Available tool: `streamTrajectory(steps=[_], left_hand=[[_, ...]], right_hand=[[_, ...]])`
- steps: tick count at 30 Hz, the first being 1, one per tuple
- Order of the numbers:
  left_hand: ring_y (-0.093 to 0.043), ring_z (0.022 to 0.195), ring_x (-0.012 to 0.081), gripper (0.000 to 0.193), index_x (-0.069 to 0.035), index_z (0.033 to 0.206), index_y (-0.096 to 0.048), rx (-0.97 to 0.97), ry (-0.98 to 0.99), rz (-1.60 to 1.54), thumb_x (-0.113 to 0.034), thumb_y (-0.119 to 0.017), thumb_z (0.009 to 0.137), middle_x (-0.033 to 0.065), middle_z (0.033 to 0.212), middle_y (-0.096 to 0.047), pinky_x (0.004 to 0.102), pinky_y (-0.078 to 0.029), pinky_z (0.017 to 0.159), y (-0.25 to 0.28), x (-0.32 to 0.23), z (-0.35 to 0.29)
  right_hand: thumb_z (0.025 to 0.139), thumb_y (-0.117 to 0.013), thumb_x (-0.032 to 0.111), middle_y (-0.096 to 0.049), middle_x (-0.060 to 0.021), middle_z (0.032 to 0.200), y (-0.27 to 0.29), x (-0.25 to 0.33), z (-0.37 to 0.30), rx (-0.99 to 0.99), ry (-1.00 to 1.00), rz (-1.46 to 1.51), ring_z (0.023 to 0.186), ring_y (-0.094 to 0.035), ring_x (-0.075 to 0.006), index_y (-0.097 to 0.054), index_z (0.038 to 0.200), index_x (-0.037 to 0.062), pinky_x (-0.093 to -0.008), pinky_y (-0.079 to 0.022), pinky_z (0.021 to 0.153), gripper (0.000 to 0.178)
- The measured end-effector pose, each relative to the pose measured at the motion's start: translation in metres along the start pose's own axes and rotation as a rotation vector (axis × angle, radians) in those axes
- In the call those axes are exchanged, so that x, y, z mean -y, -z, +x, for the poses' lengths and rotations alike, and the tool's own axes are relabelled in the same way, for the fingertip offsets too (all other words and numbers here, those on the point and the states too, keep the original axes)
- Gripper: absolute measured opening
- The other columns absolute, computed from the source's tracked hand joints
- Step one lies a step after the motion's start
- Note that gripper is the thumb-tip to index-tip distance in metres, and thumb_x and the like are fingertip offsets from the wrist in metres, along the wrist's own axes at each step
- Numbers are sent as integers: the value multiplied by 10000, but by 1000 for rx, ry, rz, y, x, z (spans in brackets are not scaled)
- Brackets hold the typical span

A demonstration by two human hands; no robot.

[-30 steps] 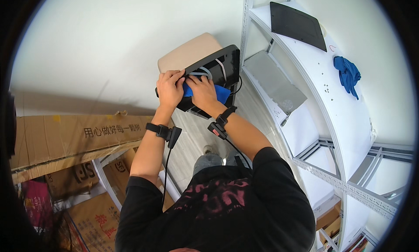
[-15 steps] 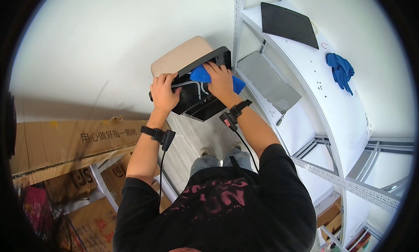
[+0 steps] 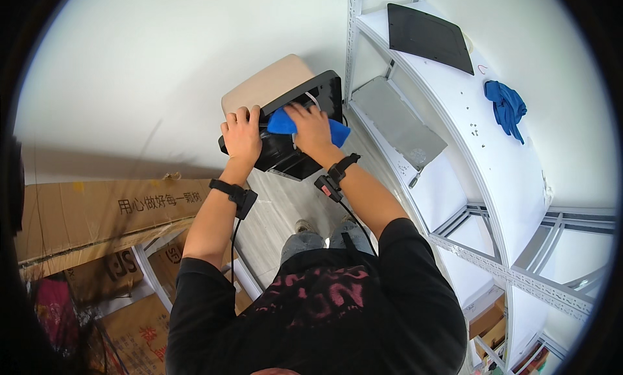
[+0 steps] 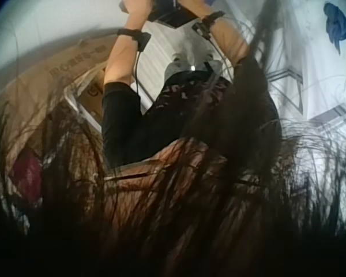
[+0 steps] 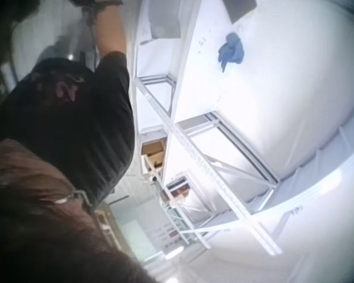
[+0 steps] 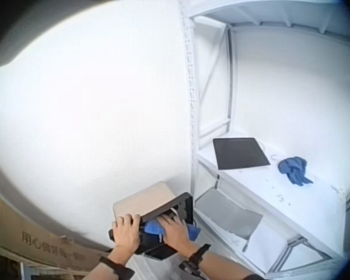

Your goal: The person wipes the exterior of a beige and black electronic device with a blue cloth. They then pick up a metal backplate and align it with the device's rear. Using a screwdriver, they fasten the backplate to the device by inserting and tightening several screws.

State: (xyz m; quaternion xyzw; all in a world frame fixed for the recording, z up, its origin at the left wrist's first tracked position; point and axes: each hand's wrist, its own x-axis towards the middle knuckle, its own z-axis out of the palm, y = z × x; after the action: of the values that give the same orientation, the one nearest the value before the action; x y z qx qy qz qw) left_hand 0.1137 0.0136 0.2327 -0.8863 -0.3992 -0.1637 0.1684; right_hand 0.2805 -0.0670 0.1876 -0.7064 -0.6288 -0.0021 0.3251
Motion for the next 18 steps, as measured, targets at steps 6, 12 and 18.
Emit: streamTrajectory(steps=[6, 12, 18], left_hand=[[-499, 946, 266, 503, -204, 1177, -544, -5, -2, 30, -73, -693, 714, 44, 1065, -529, 398, -386, 793, -2, -3, 0], [-510, 944, 259, 493, -186, 1166, -562, -31, 14, 28, -35, -669, 709, 29, 1043, -533, 389, -389, 765, -6, -2, 1], [-502, 928, 258, 451, -201, 1160, -556, -47, 4, 41, -79, -665, 739, 36, 1048, -530, 397, -380, 773, -4, -3, 0]], right_hand=[[690, -630, -2, -605, -22, 1288, 5, -14, 10, -67, -63, -120, 985, -546, -298, -613, 1250, 145, -424, -422, 832, 580], [694, -641, -1, -629, -28, 1252, -3, 2, 14, 71, -71, -52, 1102, -533, -300, -614, 1261, 149, -428, -419, 894, 587], [674, -654, 11, -638, -45, 1227, 8, -7, 24, 117, -161, -116, 1099, -538, -320, -621, 1234, 146, -442, -428, 883, 577]])
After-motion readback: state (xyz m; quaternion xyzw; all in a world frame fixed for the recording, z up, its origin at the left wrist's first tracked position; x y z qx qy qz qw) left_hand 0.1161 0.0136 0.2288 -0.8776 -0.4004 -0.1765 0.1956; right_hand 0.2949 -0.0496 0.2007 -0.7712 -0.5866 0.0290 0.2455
